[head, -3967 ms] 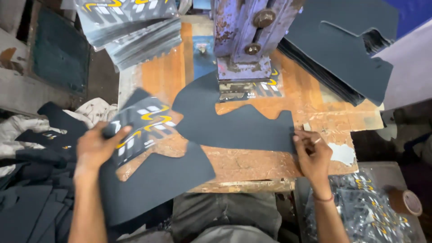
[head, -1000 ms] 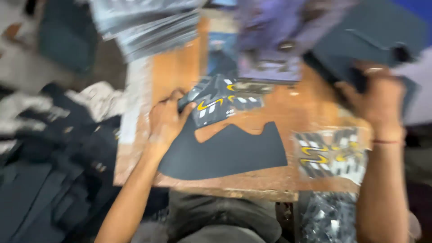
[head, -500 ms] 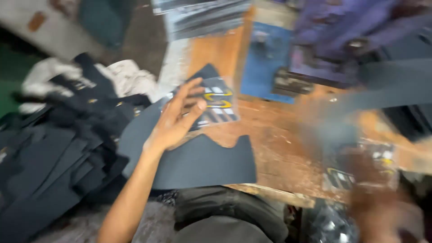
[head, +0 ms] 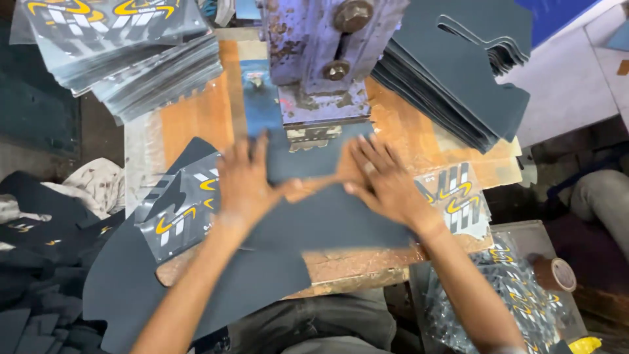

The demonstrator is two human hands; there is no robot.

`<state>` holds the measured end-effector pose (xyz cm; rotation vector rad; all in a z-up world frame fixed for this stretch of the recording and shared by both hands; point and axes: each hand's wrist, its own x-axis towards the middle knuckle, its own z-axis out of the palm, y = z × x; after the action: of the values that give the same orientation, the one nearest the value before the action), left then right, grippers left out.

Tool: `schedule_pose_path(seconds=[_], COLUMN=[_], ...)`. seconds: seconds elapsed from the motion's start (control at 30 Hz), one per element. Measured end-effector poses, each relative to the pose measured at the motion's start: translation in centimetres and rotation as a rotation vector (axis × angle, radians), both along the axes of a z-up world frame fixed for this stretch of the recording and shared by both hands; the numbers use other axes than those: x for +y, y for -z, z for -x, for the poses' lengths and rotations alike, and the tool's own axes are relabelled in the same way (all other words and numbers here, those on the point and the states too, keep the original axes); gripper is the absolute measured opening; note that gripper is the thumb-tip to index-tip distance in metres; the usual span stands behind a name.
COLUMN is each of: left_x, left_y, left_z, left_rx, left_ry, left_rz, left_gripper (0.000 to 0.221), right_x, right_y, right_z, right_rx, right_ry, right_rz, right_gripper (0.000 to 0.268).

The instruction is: Applying stickers and decorative components onto pre-cut footwear panels at an industrial assembly station.

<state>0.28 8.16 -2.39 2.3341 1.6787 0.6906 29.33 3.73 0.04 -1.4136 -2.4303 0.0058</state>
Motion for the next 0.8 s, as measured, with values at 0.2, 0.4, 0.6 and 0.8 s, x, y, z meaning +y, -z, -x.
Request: schedule_pose_path(seconds=[0.2,0.4,0.6,0.8], left_x=[6.8,5.4,2.1,-0.8], left_y=[0.7,-0.3,1.2,0.4], left_z=[0.4,-1.1,-1.1,-0.4], left_rx=[-0.048,-0.044,0.187,0.076], left_ry=[0.067,0.014,-0.111,0.092], left_rz=[0.112,0.211,-0.304,0.101], left_gripper=[0.106,0.103,0.079,0.054], right_x=[4.6,3.0,-9.7,-19.5], right_y=[-0.4,-0.4,3.8,-2.7], right_z=[0.2,-1.7,-15.5,-20.1], right_rx=[-0.017,0.073,0.183,0.828], right_ry=[0.074,0.078,0.634,1.037], right_rz=[-0.053,-0.086,-0.385,0.245], right_gripper=[0.066,0.050,0.066,0.025])
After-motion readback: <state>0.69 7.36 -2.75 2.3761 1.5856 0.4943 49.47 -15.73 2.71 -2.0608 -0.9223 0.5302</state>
